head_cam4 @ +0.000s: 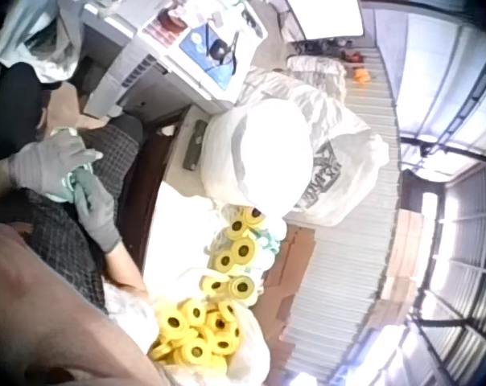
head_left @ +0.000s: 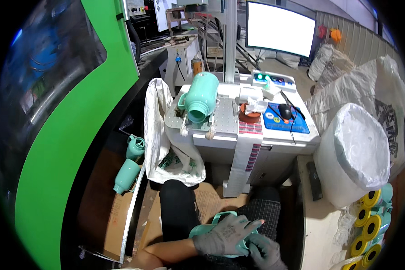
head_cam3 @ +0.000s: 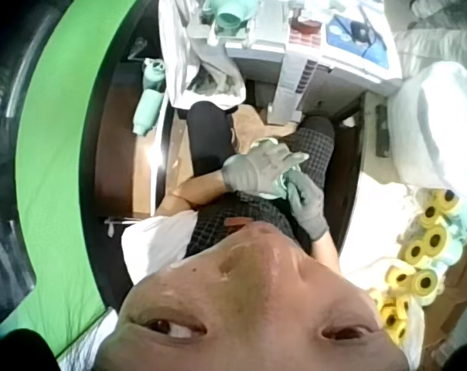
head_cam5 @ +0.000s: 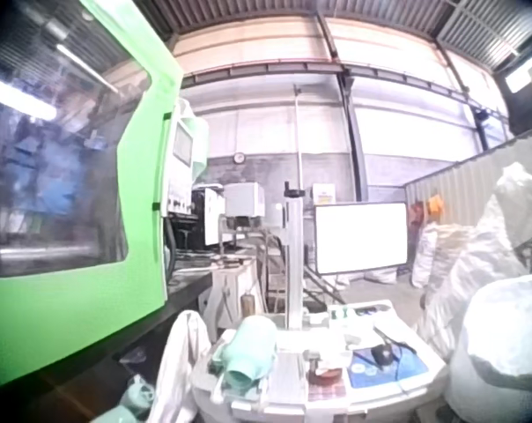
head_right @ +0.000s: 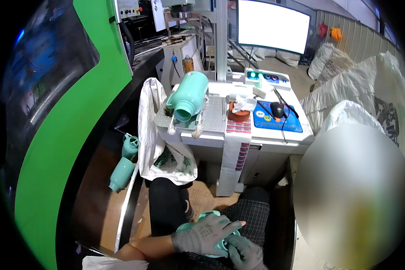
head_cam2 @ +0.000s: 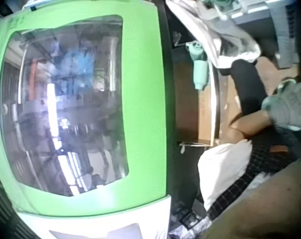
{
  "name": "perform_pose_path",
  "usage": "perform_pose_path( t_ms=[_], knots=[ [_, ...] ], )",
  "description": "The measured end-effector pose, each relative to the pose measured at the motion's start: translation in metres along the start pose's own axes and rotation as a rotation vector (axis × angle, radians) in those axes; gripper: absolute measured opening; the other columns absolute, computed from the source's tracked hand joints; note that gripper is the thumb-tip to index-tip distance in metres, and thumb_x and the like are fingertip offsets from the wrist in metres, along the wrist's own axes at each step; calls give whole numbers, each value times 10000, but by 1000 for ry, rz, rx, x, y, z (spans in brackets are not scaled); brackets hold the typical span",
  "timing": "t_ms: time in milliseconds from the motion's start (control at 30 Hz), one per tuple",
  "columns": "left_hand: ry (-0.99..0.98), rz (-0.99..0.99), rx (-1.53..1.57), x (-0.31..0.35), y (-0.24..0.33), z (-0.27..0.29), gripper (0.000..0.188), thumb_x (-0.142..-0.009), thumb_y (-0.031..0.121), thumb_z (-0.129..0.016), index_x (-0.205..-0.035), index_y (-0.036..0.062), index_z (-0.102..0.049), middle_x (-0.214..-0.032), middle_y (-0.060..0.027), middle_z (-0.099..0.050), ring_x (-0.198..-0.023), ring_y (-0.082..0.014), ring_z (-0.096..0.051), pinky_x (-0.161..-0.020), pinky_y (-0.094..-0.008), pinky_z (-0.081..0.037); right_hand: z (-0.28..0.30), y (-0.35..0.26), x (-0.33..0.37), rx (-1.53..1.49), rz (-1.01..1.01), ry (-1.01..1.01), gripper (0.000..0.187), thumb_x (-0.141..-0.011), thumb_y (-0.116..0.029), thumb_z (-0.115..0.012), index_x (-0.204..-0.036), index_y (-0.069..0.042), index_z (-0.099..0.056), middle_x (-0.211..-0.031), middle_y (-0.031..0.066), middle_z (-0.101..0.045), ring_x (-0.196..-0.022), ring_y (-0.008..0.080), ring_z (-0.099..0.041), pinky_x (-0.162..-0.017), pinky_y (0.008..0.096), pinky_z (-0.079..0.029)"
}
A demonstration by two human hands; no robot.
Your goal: The person assembles teal plastic containers by inserting a white plastic ring into the opening, applying a red label to the side, and screwing on a yellow lid. The completed containers are placed on a nearby table.
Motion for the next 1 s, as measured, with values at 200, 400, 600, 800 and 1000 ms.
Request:
perform_pose_path(
  t_ms=[200, 400, 600, 800, 1000],
  knots=[
    [-73, -78, -45, -10, 11, -25, 1035, -811, 585, -773, -1591, 73, -328, -1203, -162, -577, -1124, -291, -588, -961, -458, -466, 11, 26, -16, 392, -115, -692, 447, -961, -349, -676, -1241, -6, -612, -938, 176, -726, -846, 270, -742, -739, 377, -586],
    [-133, 19, 64, -10, 4, -40, 1177, -756, 592, -829, -1627, 90, -218, -1247, -212, -579, -1195, -333, -597, -1064, -503, -466, 0, 17, -15, 562, -58, -676, 363, -872, -339, -733, -1059, -32, -682, -898, 135, -717, -752, 318, -719, -672, 422, -569],
    [-163, 95, 123, -10, 3, -40, 1229, -737, 554, -859, -1634, 80, -165, -1187, -200, -617, -1125, -332, -625, -1056, -486, -473, -5, 31, -16, 487, -126, -698, 294, -819, -261, -758, -1014, -51, -694, -932, 136, -703, -773, 339, -700, -680, 438, -551],
    [-87, 402, 147, 18, -28, 2, 1163, -722, 517, -873, -1581, 41, -249, -1130, -200, -635, -1056, -358, -634, -1005, -458, -488, 4, -14, -22, 550, 332, -186, 176, -782, -132, -760, -937, -81, -695, -865, 84, -682, -669, 284, -666, -630, 389, -542],
    [249, 192, 221, 44, -38, 8, 1122, -728, 542, -873, -1575, 75, -306, -1150, -109, -657, -926, -324, -685, -863, -450, -556, 38, 25, -26, 39, 114, 777, 203, -1011, -169, -670, -1046, 31, -669, -951, 96, -671, -725, 136, -566, -694, 266, -471]
  ],
)
Point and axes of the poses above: each hand's wrist, its own x-axis away from the middle knuckle, its own z-axis out of the back of the hand, y = z × x, the point moved 6 cm from there along -x, towards the middle knuckle
